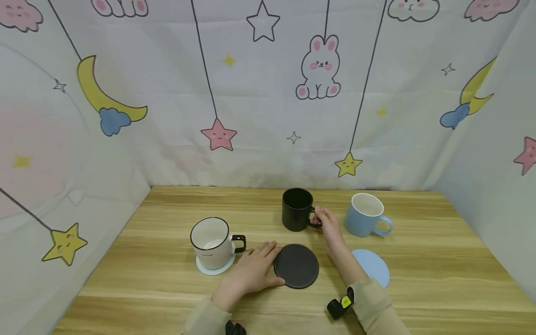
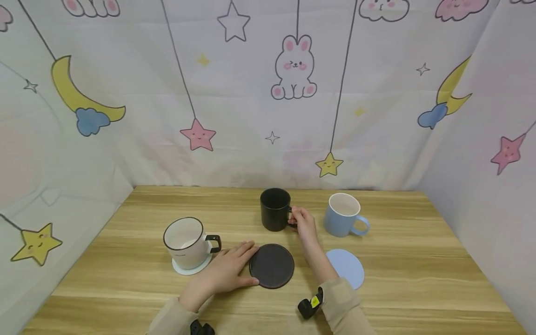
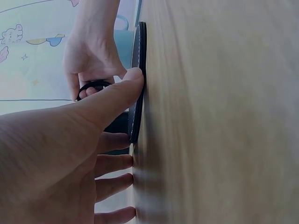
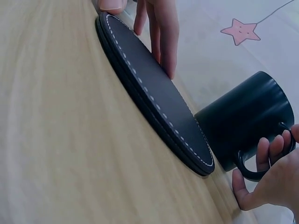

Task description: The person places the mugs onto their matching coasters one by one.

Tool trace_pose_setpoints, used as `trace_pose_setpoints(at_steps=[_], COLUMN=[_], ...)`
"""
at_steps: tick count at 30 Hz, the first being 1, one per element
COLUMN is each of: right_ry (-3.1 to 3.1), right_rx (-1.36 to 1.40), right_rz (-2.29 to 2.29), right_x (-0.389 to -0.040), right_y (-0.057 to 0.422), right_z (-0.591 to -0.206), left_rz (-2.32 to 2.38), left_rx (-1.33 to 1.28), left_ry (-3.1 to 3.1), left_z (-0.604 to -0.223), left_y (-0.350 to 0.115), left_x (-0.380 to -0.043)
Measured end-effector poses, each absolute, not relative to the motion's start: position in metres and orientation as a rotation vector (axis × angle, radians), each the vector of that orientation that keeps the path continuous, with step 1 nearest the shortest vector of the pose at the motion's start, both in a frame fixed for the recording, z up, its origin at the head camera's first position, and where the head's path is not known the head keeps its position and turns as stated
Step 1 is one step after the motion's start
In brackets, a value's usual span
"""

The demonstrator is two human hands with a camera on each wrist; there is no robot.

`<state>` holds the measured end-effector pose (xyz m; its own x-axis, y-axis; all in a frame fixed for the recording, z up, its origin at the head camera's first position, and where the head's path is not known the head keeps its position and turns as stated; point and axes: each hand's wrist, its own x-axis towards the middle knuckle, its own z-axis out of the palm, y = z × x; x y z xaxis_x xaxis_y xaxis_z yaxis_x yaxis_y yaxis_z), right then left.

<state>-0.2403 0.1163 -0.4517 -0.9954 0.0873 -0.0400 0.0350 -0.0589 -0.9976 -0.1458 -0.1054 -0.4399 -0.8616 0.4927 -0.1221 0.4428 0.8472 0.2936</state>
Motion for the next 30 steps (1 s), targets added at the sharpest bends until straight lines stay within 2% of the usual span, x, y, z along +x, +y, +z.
trace_pose_setpoints(at_steps=[30], right_ry=[-1.900], right_rx=[-0.147], right_rz=[2.441], right_x=[-0.226], right_y=[0.120], right_z=[-0.449], left_rz=[0.377], left_rx=[0.722], left_ry=[2.836], left_z=[-0.435], left_y=[-0.104], left_x=[-0.142])
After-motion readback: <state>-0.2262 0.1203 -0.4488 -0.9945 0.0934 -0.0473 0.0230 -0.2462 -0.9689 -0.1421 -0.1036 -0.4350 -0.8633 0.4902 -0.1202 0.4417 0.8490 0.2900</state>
